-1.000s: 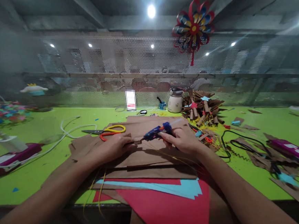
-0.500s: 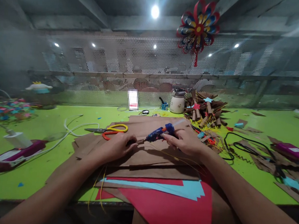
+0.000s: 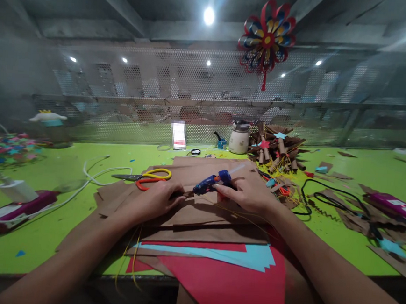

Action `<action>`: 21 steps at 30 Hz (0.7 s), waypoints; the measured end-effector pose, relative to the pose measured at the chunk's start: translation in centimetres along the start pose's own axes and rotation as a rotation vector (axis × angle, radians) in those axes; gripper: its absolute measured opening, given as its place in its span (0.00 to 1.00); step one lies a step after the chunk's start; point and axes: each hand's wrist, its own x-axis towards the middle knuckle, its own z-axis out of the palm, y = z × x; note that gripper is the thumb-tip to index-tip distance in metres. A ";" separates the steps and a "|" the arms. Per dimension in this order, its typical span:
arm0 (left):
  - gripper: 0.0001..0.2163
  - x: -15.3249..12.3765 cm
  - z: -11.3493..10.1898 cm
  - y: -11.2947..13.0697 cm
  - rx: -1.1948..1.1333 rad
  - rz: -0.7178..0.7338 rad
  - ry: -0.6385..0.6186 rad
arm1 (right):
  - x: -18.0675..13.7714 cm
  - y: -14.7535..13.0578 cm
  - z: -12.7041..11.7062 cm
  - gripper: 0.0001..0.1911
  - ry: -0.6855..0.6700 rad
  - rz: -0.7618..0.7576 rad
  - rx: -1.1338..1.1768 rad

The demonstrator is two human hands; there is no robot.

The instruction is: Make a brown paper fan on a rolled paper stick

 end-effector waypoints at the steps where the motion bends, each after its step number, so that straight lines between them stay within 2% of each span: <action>1: 0.13 0.0 0.0 0.0 0.005 -0.001 0.006 | 0.0 0.0 0.0 0.26 0.008 -0.002 -0.002; 6: 0.12 0.1 0.1 -0.1 0.025 -0.002 0.025 | 0.0 -0.1 -0.1 0.27 0.030 0.015 -0.029; 13: 0.13 0.0 -0.1 -0.3 0.004 0.033 0.019 | -0.3 -0.4 -0.1 0.28 -0.024 0.046 -0.018; 21: 0.15 0.3 -0.2 -0.8 -0.144 -0.007 -0.075 | -0.2 -0.2 0.1 0.29 0.003 0.050 -0.088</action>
